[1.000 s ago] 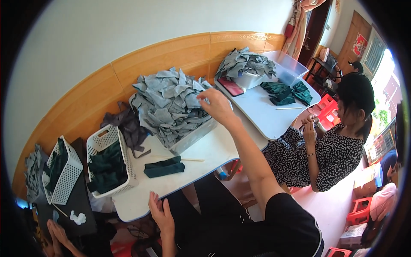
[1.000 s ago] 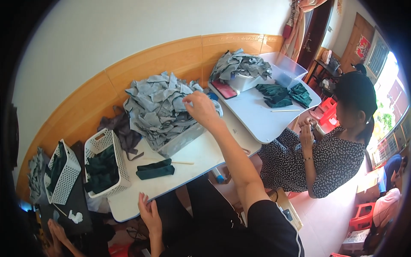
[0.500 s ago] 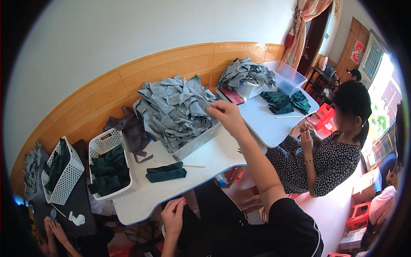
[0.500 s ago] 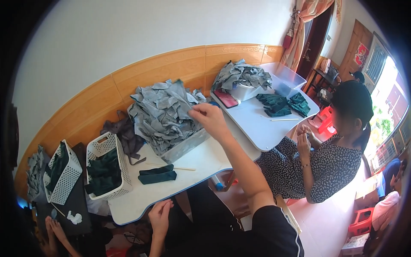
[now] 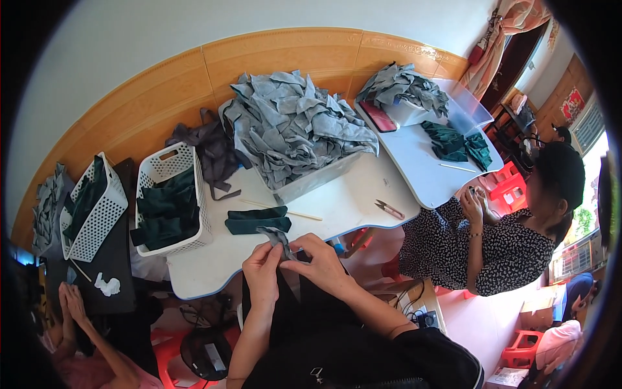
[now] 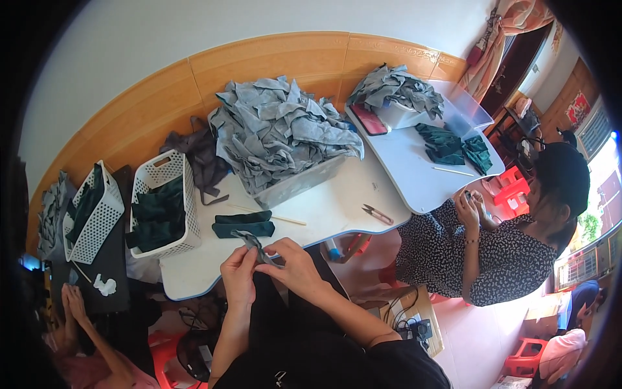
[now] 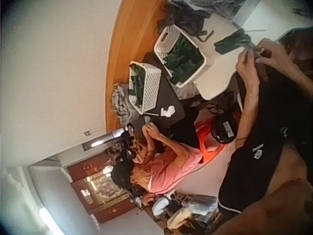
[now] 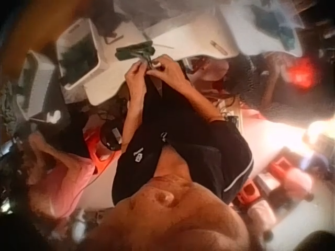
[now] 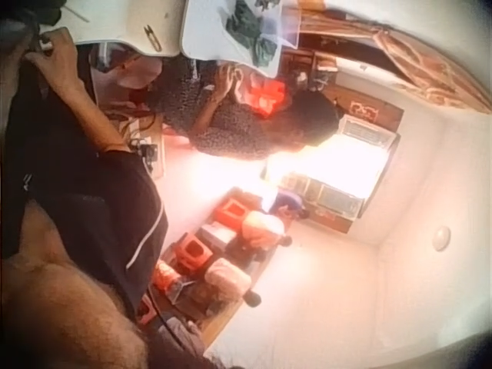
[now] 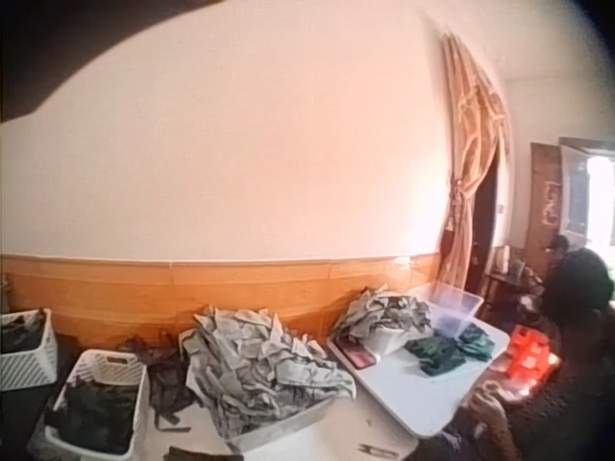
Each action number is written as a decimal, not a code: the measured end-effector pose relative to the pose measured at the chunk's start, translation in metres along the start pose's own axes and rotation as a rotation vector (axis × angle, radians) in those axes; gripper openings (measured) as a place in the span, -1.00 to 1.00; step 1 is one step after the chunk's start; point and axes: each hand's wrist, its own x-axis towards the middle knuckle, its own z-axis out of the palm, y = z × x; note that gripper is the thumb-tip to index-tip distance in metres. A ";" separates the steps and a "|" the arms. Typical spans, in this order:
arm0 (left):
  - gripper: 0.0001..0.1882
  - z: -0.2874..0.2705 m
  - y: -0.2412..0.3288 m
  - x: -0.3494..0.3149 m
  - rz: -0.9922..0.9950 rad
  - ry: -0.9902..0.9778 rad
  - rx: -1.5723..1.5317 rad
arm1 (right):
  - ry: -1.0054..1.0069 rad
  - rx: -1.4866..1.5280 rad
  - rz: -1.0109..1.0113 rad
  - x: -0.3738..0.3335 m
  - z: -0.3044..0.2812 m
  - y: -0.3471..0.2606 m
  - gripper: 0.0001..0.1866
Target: Turning green fabric tubes right-side out using a wooden stick.
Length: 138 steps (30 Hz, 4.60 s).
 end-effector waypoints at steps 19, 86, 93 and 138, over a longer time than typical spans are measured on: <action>-0.80 -0.006 0.012 -0.010 0.392 0.231 0.481 | -0.294 0.734 0.624 -0.009 0.013 0.040 -0.88; -0.66 -0.004 -0.070 -0.048 -0.192 0.061 -0.075 | 0.073 0.222 0.324 -0.037 0.066 0.049 -0.73; -0.62 -0.032 -0.061 -0.021 0.151 0.149 0.699 | 0.046 0.372 0.426 -0.057 0.085 0.063 -0.78; -0.84 -0.051 -0.017 -0.041 0.049 -0.102 0.295 | -0.197 1.608 0.903 -0.024 0.024 0.030 -0.53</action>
